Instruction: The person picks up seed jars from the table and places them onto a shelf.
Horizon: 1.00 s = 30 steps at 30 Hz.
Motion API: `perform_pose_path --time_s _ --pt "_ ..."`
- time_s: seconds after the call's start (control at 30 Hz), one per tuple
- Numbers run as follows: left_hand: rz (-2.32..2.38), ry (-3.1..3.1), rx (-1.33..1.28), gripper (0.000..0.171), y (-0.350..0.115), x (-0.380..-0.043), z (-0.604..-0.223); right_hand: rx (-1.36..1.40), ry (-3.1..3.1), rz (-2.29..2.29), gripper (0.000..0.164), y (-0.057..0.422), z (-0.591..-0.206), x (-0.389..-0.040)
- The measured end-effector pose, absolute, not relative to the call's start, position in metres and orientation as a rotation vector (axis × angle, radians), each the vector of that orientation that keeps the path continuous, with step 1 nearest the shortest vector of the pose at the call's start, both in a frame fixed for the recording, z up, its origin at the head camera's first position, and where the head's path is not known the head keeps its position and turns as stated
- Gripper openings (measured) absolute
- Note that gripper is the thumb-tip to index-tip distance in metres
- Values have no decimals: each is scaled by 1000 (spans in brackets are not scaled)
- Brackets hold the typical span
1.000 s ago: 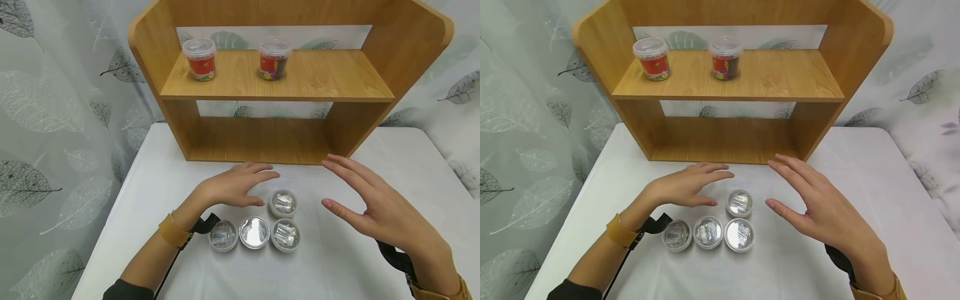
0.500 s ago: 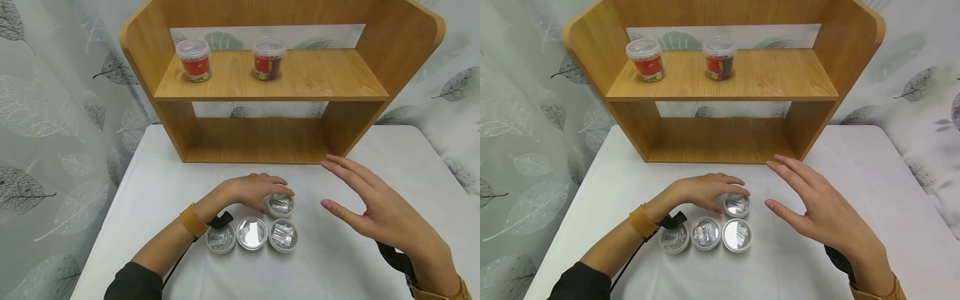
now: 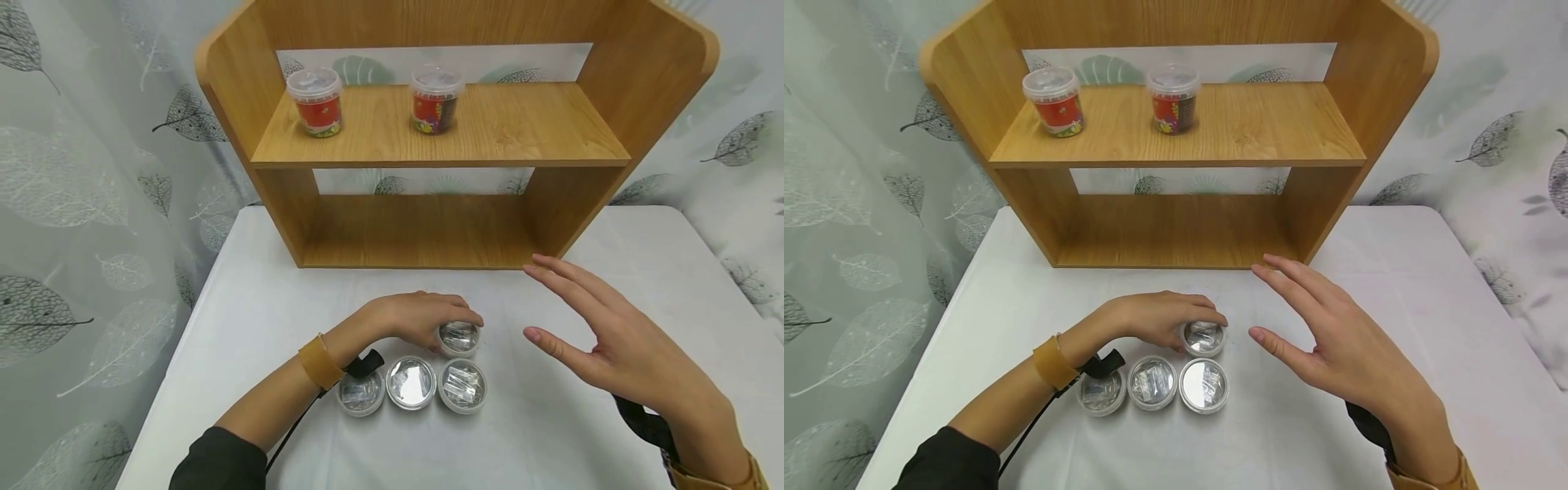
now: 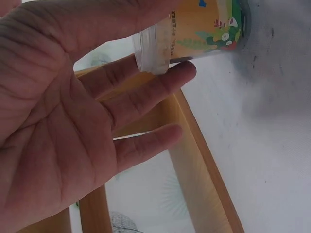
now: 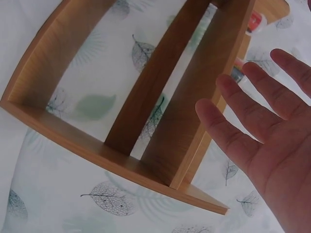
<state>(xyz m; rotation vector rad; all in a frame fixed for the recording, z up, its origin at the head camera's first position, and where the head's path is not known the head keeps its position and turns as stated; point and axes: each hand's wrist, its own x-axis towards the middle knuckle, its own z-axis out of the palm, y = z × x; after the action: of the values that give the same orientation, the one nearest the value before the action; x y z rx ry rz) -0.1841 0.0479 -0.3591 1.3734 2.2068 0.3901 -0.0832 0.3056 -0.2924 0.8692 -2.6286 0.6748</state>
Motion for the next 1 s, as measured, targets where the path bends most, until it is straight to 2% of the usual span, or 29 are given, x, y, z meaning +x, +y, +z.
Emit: perform_pose_path --time_s 0.27,0.7,1.0 --pt "408 2238 1351 68 39 -182 -336 851 -2627 677 89 306 -289 -79" --pt "371 2376 1480 67 43 -189 -232 832 -2654 708 87 308 -280 -70" --pt "257 2461 1570 67 66 -217 -156 877 -2577 707 85 309 -278 -66"
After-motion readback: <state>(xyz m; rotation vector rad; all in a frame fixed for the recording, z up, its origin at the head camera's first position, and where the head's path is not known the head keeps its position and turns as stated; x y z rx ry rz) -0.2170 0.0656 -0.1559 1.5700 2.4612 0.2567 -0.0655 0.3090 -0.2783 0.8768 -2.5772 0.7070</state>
